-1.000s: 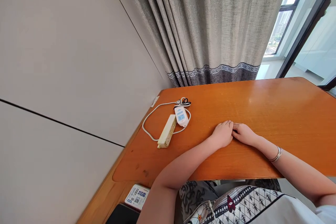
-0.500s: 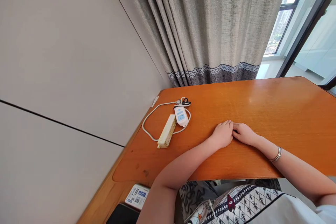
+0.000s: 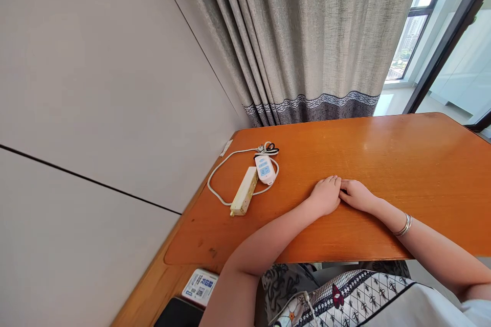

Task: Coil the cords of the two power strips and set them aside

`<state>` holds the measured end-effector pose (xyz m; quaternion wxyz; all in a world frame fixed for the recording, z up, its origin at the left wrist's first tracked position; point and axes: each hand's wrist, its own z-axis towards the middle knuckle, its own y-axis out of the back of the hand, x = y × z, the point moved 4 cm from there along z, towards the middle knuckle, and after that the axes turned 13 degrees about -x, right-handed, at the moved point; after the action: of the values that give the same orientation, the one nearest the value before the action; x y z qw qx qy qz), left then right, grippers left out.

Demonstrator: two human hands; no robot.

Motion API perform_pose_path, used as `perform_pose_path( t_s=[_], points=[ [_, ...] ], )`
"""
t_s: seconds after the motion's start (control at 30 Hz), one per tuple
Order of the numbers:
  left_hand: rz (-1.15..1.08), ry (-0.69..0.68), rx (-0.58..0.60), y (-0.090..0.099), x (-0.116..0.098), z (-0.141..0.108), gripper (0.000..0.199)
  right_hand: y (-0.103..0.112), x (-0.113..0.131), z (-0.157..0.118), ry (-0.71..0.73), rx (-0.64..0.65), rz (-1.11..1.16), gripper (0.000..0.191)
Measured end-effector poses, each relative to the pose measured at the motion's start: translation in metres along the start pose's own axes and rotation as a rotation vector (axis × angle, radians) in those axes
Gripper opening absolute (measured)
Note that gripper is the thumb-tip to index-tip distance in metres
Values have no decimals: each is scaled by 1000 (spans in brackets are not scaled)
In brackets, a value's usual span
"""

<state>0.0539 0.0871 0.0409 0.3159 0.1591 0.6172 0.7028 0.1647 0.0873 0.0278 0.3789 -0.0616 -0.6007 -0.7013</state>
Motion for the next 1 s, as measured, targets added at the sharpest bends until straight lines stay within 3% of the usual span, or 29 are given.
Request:
perform_pose_path(
  t_s=[1.0],
  points=[
    [-4,4,41,6,-1,-1,53,0,0,0,3,18,-53,27]
  ],
)
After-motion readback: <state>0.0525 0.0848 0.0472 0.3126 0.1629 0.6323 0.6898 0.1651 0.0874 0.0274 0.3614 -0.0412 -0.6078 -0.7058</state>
